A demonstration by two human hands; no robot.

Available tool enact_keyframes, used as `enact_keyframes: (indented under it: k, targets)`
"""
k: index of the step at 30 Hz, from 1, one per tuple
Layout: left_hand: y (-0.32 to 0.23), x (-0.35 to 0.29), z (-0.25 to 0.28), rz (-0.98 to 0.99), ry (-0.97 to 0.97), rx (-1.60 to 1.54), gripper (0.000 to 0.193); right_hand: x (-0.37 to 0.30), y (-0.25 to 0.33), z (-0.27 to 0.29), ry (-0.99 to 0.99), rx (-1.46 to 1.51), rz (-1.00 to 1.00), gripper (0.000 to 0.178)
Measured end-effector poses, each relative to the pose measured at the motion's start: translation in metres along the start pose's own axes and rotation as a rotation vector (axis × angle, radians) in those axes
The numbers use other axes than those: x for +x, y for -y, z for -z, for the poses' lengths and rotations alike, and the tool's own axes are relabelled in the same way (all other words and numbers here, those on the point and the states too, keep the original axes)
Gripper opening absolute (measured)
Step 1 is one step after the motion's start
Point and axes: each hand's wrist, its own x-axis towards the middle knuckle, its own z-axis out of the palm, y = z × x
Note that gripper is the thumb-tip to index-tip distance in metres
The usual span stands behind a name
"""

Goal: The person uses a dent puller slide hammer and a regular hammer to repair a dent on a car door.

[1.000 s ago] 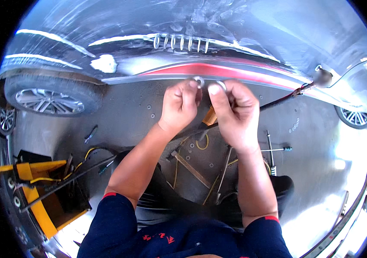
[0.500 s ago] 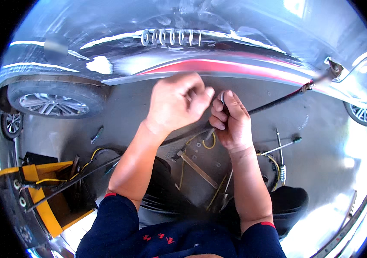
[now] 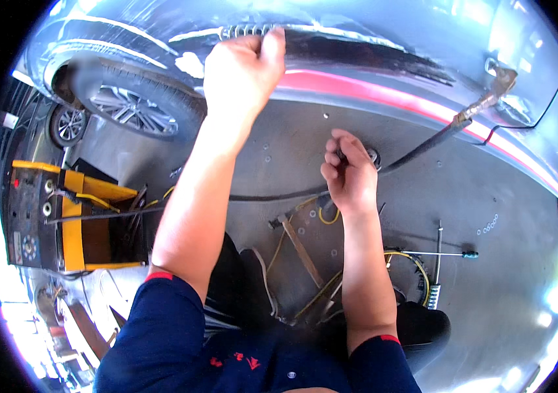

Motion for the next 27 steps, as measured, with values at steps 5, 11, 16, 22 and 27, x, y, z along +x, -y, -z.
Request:
enact_keyframes:
  k: [5,11,16,22,27]
  targets:
    - [-0.019,-0.010,-0.008,0.243,0.023,-0.424,0.041,0.009,0.000,-0.001,-0.026,-0.007,0.042,0.014]
    - [-0.029,-0.019,-0.023,0.231,-0.091,-0.441,0.041,0.016,0.014,-0.005,-0.007,0.107,0.016,0.015]
    - [-0.036,-0.019,-0.036,0.221,-0.212,-0.370,0.046,0.025,0.022,-0.005,0.027,0.156,0.035,0.014]
    - [-0.030,-0.022,-0.030,0.197,-0.168,-0.408,0.046,0.027,0.009,-0.010,0.059,0.170,-0.013,0.014]
    - [0.010,-0.023,0.003,0.429,0.126,-0.725,0.049,0.012,0.010,-0.041,0.267,0.065,-0.057,0.017]
